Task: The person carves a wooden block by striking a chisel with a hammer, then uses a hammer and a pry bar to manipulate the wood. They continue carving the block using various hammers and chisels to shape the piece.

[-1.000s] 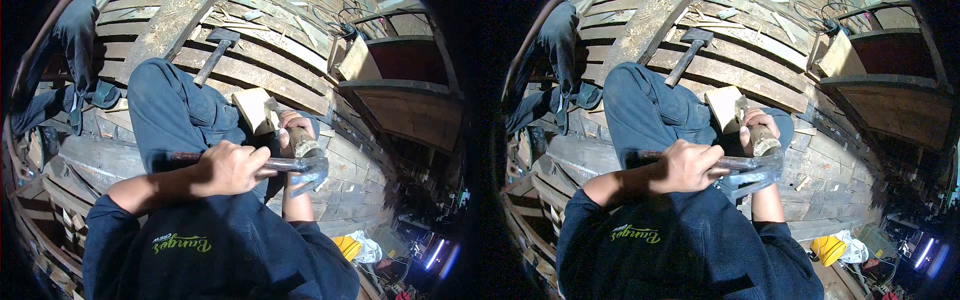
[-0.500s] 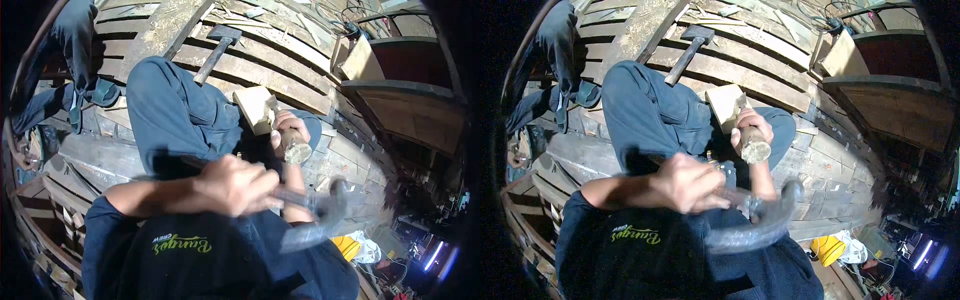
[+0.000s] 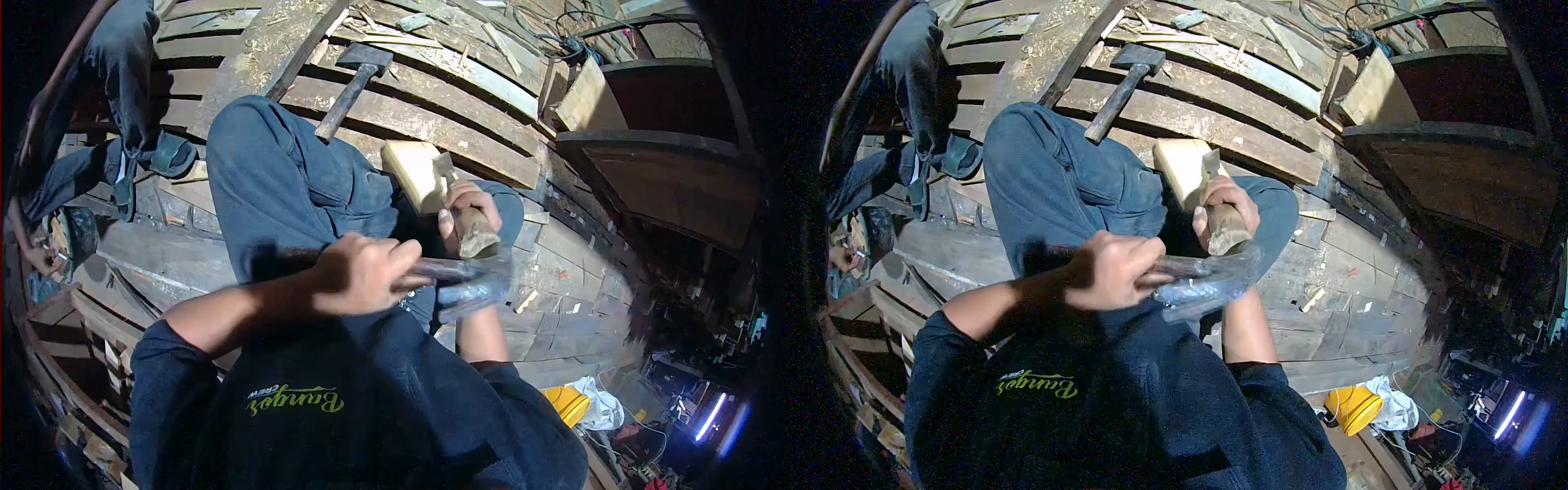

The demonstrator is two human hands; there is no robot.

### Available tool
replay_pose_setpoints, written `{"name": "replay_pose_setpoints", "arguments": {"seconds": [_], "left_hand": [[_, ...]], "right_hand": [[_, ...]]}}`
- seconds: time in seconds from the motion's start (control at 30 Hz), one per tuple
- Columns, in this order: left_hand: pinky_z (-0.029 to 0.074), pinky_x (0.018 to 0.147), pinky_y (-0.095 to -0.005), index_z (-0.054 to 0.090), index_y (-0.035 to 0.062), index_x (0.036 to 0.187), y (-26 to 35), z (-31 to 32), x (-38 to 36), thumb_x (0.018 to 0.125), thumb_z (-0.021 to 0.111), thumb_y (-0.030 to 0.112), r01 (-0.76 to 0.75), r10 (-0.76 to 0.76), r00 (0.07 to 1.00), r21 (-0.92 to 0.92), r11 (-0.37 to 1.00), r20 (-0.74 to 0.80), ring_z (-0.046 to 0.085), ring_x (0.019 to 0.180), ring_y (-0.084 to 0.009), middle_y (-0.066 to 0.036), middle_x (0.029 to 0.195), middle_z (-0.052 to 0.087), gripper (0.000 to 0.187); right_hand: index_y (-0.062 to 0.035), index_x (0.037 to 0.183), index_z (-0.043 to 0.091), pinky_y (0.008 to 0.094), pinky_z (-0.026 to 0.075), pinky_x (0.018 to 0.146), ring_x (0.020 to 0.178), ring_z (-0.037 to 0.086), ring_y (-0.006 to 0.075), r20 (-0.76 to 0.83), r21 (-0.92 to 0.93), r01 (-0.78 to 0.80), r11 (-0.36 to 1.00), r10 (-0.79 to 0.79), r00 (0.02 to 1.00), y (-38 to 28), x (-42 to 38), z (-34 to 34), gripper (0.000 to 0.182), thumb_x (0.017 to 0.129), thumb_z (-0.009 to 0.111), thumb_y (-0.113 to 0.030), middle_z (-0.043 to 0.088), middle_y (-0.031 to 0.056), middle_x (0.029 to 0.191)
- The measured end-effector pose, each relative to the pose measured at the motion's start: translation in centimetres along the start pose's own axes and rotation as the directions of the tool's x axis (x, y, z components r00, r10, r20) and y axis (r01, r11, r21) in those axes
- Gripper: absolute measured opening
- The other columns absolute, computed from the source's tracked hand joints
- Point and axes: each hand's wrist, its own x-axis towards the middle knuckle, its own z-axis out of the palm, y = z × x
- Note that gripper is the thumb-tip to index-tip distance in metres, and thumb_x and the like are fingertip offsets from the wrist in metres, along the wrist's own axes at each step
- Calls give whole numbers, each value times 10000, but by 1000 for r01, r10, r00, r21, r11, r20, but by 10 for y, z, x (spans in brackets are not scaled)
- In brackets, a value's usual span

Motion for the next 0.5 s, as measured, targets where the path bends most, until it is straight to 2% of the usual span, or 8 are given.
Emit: {"name": "replay_pose_setpoints", "arguments": {"seconds": [0.1,0.23,0.27,0.3,0.37,0.4,0.43,0.5], "left_hand": [[492,470,-408,492,65,839,2,3,-3,835,669,303,-23,23,1000,6,1000,11,625,548,-319,-137,624,586,297],[468,422,-335,493,63,798,29,-12,-2,856,652,319,-287,280,955,-69,955,-92,583,474,-259,-104,579,529,307],[464,417,-322,489,53,793,30,-12,-1,859,651,328,-358,344,921,-51,932,-185,569,464,-249,-92,576,515,326],[464,417,-322,489,53,793,26,-12,0,859,651,328,-361,346,919,-49,931,-188,569,464,-249,-92,576,515,326],[466,425,-350,491,48,816,10,-10,0,861,648,328,-198,192,978,-74,977,-79,597,497,-270,-116,592,544,325],[471,444,-390,494,44,844,7,-6,2,864,646,312,20,-20,1000,-10,1000,-9,619,539,-308,-143,621,580,309],[480,469,-423,496,43,873,1,-5,3,867,643,303,93,-92,996,-76,993,15,629,571,-336,-162,646,602,298],[490,480,-420,503,42,867,4,-3,-1,859,653,275,122,-120,992,-118,985,25,628,572,-336,-155,645,595,277]], "right_hand": [[-32,845,503,354,495,750,716,583,225,-43,-6,30,1000,-30,999,10,1,2,217,713,675,-23,583,103,750],[-29,826,510,357,508,750,693,592,222,-15,-35,28,999,-29,999,14,0,5,198,721,677,-35,594,105,734],[-27,822,510,357,509,755,689,594,221,-21,-49,38,998,-39,999,16,-1,5,196,719,676,-33,594,105,728],[-26,818,510,358,509,759,684,596,220,-30,-65,49,997,-51,998,16,0,5,194,717,675,-32,595,104,721],[-32,832,510,358,503,770,713,594,216,-39,-32,7,999,-8,999,16,-1,2,200,715,672,-24,593,100,745],[-36,843,510,356,499,776,730,590,212,-58,-17,-14,1000,13,998,18,0,3,206,713,669,-18,592,97,759],[-41,854,511,355,494,783,747,585,209,-69,1,-36,999,36,997,18,0,2,213,711,666,-11,590,94,773],[-48,890,499,350,469,832,798,564,199,-72,68,-16,998,21,997,19,6,5,232,721,644,17,580,86,819]]}}
